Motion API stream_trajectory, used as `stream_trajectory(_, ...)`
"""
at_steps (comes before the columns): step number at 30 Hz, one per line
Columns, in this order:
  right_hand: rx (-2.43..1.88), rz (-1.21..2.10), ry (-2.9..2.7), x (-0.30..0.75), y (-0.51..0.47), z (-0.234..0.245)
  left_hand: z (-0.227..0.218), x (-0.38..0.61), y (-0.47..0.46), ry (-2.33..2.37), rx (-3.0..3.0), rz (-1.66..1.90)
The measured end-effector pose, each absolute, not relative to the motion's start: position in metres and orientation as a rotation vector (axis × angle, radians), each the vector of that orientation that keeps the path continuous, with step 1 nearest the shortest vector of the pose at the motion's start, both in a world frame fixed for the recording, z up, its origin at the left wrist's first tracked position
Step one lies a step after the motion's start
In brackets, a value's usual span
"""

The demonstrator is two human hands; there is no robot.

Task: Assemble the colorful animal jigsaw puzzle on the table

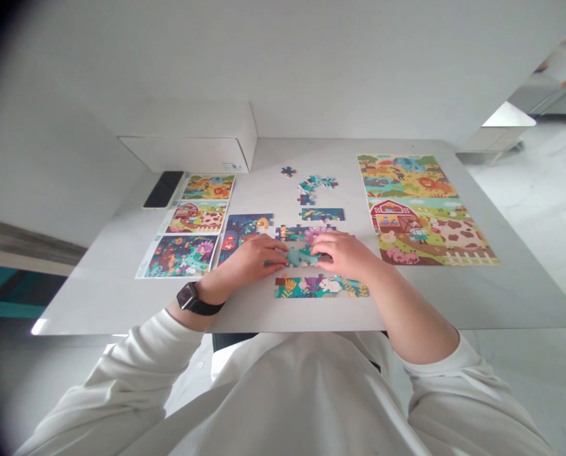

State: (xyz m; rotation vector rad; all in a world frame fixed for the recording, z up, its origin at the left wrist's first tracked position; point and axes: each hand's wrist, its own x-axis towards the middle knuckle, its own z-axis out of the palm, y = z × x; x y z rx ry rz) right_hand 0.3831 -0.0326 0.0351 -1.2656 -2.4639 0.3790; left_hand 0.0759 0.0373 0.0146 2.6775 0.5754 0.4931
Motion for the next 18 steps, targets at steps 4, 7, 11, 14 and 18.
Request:
stream_trajectory(4, -1.265, 0.375, -2.492, 0.377, -0.033, 0.034, 0.017, 0.071, 0.038, 0.581, 2.677, 0.469)
stream_trajectory(7, -1.249, 0.353, -2.521, 0.373, -0.034, 0.033, 0.019, 0.067, 0.037, 0.599, 2.665, 0.442)
stream_trajectory(11, -1.219, 0.33, -2.556, 0.369, -0.034, 0.031, 0.02, 0.064, 0.036, 0.619, 2.647, 0.403)
stream_trajectory(14, -1.205, 0.331, -2.561, 0.367, -0.034, 0.031, 0.019, 0.064, 0.036, 0.612, 2.646, 0.411)
stream_trajectory(18, -1.182, 0.36, -2.558, 0.368, -0.035, 0.032, 0.019, 0.064, 0.035, 0.603, 2.674, 0.412)
